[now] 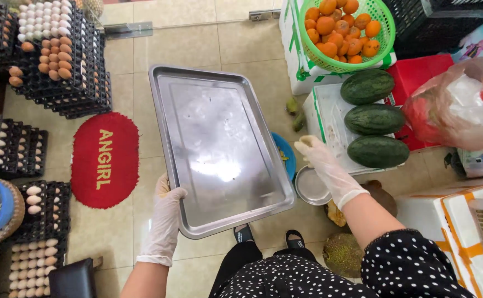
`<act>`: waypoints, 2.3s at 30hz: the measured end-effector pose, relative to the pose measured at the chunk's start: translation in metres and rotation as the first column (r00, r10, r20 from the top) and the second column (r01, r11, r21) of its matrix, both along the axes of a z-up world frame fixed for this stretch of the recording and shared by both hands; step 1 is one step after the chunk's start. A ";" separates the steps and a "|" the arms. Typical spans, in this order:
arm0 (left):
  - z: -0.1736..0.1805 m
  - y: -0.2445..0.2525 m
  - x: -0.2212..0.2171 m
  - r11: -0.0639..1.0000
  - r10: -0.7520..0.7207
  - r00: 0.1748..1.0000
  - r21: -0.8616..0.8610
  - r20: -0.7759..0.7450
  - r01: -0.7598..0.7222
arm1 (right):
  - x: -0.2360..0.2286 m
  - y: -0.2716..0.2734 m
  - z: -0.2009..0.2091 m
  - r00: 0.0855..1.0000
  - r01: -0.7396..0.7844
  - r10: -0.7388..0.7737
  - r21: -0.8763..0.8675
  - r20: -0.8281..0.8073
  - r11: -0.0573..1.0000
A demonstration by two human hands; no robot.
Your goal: Slicing mangoes, sorting slices into a container, and cleaning the workspace
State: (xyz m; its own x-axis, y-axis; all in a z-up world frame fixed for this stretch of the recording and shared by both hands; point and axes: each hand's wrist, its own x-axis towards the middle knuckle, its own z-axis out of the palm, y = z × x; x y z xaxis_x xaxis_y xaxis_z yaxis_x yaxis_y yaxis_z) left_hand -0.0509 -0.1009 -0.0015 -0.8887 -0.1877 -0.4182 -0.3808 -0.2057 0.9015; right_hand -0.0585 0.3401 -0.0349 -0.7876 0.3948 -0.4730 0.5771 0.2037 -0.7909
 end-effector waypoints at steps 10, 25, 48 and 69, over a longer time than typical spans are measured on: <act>-0.011 0.056 -0.040 0.967 -0.223 0.975 0.130 0.024 0.218 | 0.140 0.014 0.028 0.941 0.329 -0.237 -0.495 0.240 0.804; 0.050 0.257 0.008 0.667 -0.735 0.678 0.173 -0.007 0.725 | 0.369 0.112 -0.003 0.752 0.574 -0.647 -0.611 0.130 0.544; -0.001 0.552 0.330 -0.111 -0.993 -0.112 0.023 0.034 0.994 | 0.633 -0.065 -0.066 -0.471 0.301 -0.814 -0.805 0.340 -0.511; -0.150 0.629 0.566 -0.176 -0.954 -0.256 0.399 0.157 0.900 | 0.839 0.014 -0.144 -0.682 0.371 -0.697 -0.717 0.222 -0.590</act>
